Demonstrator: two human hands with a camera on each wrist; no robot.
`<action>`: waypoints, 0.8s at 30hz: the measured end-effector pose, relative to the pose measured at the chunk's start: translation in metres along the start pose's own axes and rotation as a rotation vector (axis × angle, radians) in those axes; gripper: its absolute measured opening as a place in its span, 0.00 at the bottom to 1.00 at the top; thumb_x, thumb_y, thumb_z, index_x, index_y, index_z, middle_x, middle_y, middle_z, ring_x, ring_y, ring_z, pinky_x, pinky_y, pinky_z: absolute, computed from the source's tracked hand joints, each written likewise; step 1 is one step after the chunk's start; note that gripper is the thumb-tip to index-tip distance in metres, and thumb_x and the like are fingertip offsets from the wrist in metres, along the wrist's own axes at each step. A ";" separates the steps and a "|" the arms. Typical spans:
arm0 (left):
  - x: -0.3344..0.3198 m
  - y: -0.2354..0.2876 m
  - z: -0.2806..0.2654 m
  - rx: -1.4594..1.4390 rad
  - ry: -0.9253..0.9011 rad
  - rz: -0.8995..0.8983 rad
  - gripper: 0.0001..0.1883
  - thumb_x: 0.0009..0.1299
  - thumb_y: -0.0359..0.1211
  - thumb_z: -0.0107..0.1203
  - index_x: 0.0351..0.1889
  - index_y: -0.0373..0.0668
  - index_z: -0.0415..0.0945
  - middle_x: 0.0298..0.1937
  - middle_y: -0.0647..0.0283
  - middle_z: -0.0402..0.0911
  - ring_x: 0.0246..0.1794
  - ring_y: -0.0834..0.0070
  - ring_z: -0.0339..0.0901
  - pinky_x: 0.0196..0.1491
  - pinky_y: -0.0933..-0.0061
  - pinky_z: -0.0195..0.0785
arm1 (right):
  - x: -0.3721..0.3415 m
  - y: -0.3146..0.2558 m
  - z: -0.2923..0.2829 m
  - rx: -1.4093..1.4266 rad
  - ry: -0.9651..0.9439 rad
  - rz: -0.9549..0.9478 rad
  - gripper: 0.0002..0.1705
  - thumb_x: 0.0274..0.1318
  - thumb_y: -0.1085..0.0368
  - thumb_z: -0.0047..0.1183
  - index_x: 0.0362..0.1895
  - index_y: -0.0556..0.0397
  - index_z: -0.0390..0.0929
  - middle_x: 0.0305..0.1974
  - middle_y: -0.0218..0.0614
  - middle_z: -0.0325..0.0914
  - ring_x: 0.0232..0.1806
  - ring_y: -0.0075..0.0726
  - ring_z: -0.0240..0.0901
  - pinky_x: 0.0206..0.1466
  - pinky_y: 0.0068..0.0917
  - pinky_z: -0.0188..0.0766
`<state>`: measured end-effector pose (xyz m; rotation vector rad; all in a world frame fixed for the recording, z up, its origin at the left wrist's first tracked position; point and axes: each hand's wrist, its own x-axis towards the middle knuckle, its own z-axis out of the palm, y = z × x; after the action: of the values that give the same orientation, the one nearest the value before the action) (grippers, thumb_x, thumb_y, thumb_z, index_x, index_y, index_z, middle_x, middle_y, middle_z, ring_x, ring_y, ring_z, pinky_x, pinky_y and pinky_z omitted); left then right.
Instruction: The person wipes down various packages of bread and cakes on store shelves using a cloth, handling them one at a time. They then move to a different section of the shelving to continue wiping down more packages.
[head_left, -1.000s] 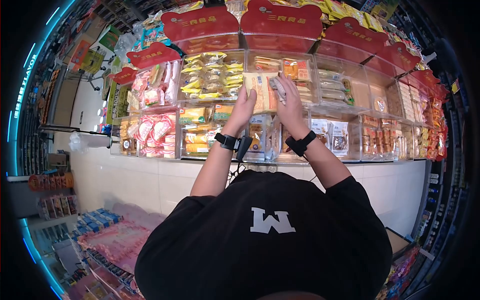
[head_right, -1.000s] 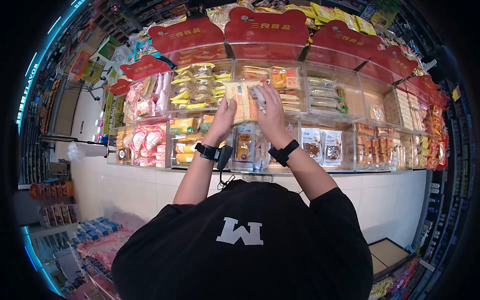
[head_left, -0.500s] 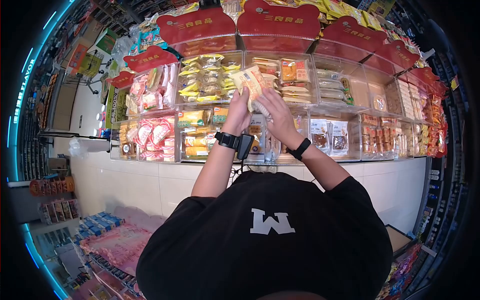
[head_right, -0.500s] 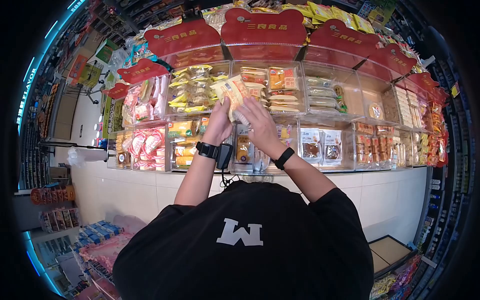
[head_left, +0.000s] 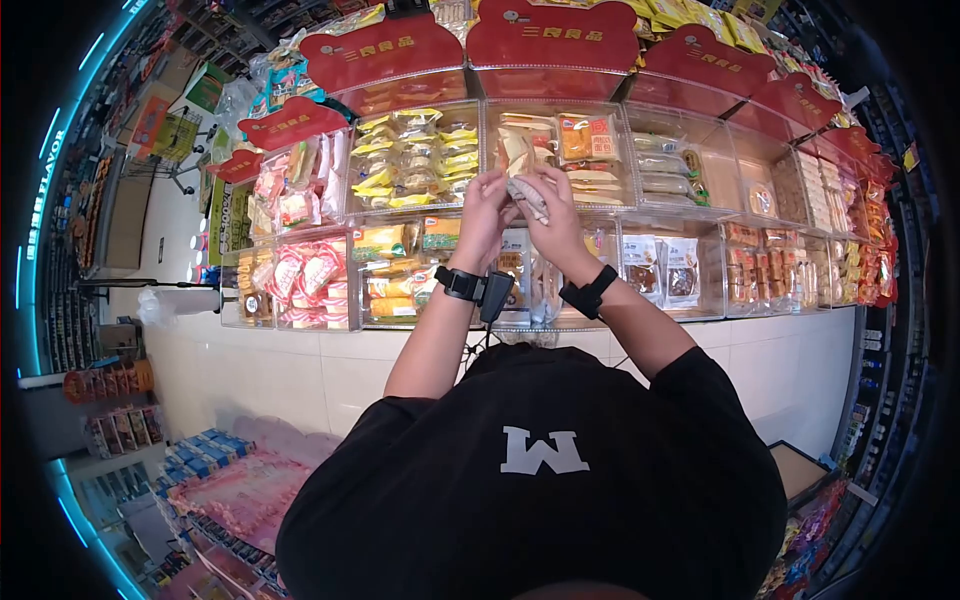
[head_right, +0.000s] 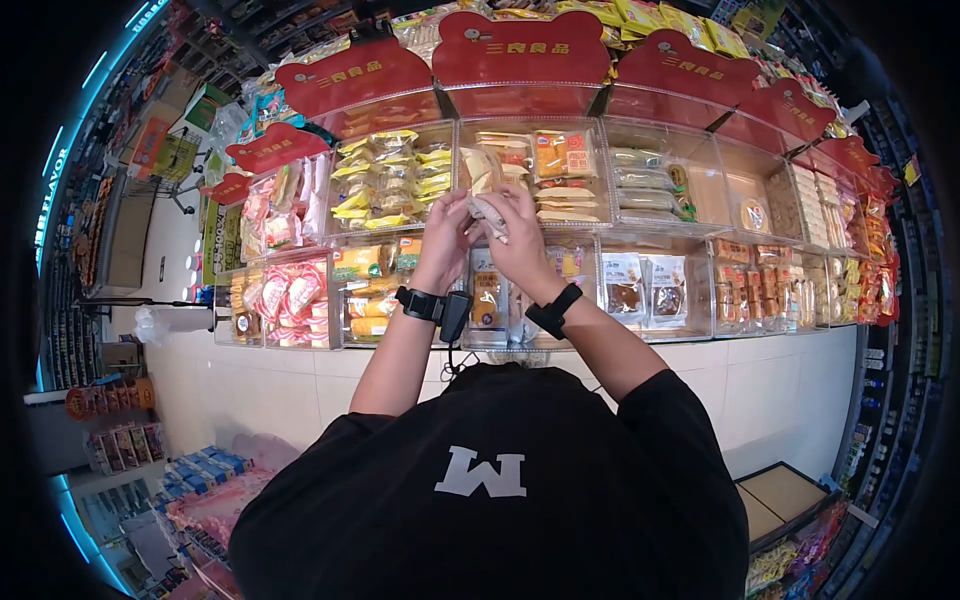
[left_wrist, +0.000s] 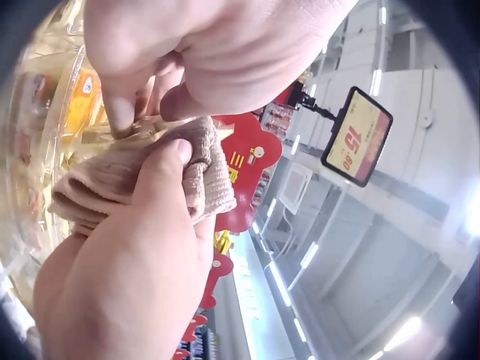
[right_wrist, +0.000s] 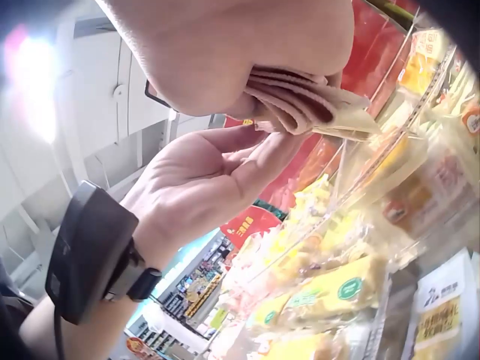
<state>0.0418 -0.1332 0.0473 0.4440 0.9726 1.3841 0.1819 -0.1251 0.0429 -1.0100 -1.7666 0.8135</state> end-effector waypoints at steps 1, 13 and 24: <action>-0.003 0.007 0.007 0.025 0.043 -0.042 0.18 0.75 0.25 0.45 0.62 0.41 0.62 0.57 0.59 0.75 0.57 0.71 0.74 0.59 0.64 0.69 | 0.001 0.000 -0.001 -0.005 0.046 0.050 0.22 0.57 0.70 0.59 0.57 0.51 0.76 0.66 0.50 0.60 0.61 0.51 0.70 0.63 0.34 0.68; -0.001 0.001 0.011 1.234 -0.216 0.800 0.21 0.74 0.29 0.51 0.65 0.38 0.67 0.58 0.55 0.79 0.70 0.67 0.64 0.64 0.66 0.64 | 0.011 0.007 -0.026 0.969 0.131 0.586 0.22 0.55 0.73 0.63 0.54 0.55 0.74 0.46 0.32 0.80 0.46 0.23 0.77 0.48 0.22 0.75; 0.018 0.019 0.000 0.110 -0.332 -0.076 0.24 0.73 0.29 0.56 0.65 0.39 0.64 0.58 0.59 0.78 0.56 0.78 0.76 0.59 0.74 0.70 | 0.022 0.023 -0.060 0.956 0.005 0.578 0.22 0.58 0.74 0.58 0.57 0.58 0.73 0.47 0.35 0.80 0.47 0.29 0.79 0.52 0.28 0.78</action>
<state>0.0281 -0.1128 0.0564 0.6890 0.7857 1.1473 0.2386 -0.0894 0.0537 -0.8212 -0.8393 1.7754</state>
